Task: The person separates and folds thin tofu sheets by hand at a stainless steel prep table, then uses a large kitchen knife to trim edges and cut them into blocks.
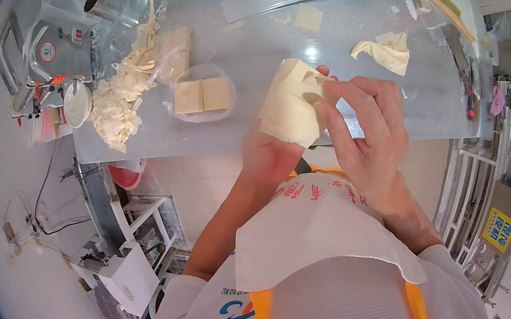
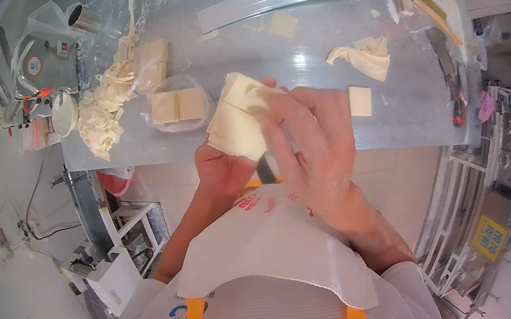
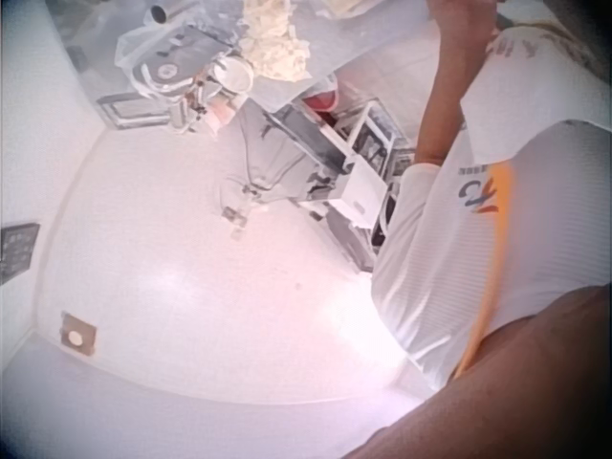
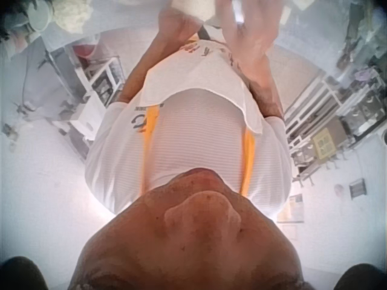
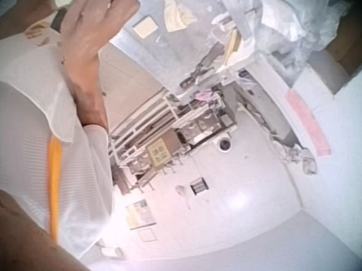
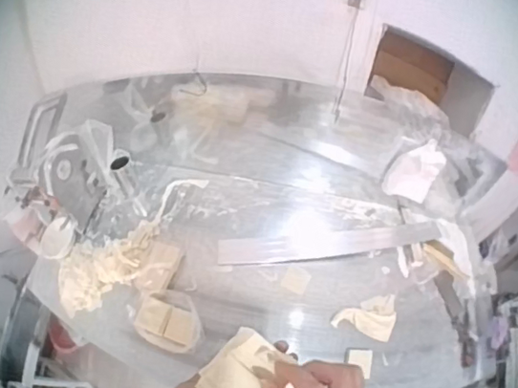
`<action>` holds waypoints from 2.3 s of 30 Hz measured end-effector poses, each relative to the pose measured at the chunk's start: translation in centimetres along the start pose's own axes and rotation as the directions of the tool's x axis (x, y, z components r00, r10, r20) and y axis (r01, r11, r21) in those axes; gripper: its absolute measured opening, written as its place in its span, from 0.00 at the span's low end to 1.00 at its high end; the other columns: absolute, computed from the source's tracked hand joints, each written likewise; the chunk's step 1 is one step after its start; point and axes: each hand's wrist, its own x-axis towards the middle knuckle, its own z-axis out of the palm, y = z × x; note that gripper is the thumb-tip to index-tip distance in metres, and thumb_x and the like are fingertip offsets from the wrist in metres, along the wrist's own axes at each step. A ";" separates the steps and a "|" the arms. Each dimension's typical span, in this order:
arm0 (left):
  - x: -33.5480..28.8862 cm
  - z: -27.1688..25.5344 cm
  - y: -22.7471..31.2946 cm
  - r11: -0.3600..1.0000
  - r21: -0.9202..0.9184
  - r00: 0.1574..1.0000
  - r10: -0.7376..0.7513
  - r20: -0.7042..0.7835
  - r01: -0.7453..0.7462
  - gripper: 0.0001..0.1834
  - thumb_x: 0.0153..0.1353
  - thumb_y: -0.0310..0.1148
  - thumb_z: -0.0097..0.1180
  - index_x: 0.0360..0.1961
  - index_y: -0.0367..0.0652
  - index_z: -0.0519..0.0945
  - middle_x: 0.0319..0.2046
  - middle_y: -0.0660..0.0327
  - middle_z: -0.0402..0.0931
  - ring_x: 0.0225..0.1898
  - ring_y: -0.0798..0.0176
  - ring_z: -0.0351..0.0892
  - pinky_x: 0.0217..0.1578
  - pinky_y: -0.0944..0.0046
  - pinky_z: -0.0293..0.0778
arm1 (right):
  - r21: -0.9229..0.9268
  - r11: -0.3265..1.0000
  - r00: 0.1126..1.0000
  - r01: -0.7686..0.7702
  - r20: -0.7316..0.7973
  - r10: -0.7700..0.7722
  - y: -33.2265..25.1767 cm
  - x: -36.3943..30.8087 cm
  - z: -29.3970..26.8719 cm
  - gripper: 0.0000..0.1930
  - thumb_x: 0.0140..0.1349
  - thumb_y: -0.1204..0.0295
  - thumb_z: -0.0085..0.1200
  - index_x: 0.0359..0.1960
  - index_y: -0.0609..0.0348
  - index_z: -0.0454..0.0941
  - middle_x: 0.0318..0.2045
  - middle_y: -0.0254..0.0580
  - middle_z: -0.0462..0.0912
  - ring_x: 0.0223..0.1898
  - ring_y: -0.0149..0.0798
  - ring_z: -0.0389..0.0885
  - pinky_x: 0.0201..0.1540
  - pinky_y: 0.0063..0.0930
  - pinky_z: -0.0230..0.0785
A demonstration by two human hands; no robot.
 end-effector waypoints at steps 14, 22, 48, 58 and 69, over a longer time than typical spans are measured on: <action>-1.0 -0.2 0.7 0.997 -0.070 0.999 -0.032 0.011 0.033 0.45 0.68 0.33 0.58 0.83 0.37 0.54 0.79 0.49 0.62 0.79 0.52 0.64 0.78 0.50 0.63 | -0.037 0.984 0.975 0.172 0.148 -0.164 0.4 0.3 0.8 0.12 0.64 0.87 0.66 0.47 0.62 0.81 0.43 0.44 0.85 0.43 0.43 0.79 0.47 0.35 0.72; -2.7 -2.0 0.7 0.969 -0.209 0.991 -0.137 -0.001 0.133 0.47 0.62 0.32 0.60 0.83 0.38 0.57 0.76 0.53 0.67 0.76 0.53 0.69 0.75 0.51 0.67 | 0.108 0.992 0.993 0.060 0.098 -0.071 -0.4 0.1 1.6 0.12 0.66 0.90 0.60 0.49 0.65 0.80 0.39 0.48 0.84 0.35 0.48 0.84 0.39 0.34 0.77; -4.1 -3.2 2.8 0.962 -0.270 0.995 -0.050 -0.088 0.024 0.49 0.53 0.30 0.56 0.80 0.37 0.62 0.68 0.54 0.74 0.69 0.55 0.74 0.70 0.55 0.69 | 0.240 0.950 0.794 -0.202 0.608 0.016 -1.5 4.9 2.7 0.14 0.66 0.87 0.63 0.52 0.61 0.84 0.42 0.37 0.86 0.41 0.30 0.85 0.44 0.26 0.80; -4.8 -5.4 2.5 0.938 -0.346 0.999 -0.031 0.006 0.031 0.47 0.51 0.21 0.49 0.79 0.37 0.63 0.70 0.53 0.73 0.73 0.52 0.71 0.73 0.52 0.66 | 0.129 0.970 0.719 0.206 0.652 -0.240 -1.1 6.4 4.0 0.11 0.65 0.83 0.64 0.46 0.57 0.88 0.41 0.38 0.87 0.39 0.38 0.86 0.39 0.29 0.79; -4.4 -4.3 3.5 0.971 -0.235 0.992 -0.057 -0.111 0.029 0.50 0.54 0.25 0.56 0.82 0.35 0.58 0.74 0.50 0.70 0.74 0.50 0.71 0.73 0.52 0.67 | 0.154 0.977 0.912 -0.148 0.403 0.075 -2.4 3.9 5.7 0.10 0.64 0.80 0.70 0.46 0.63 0.86 0.40 0.38 0.89 0.38 0.30 0.85 0.45 0.26 0.79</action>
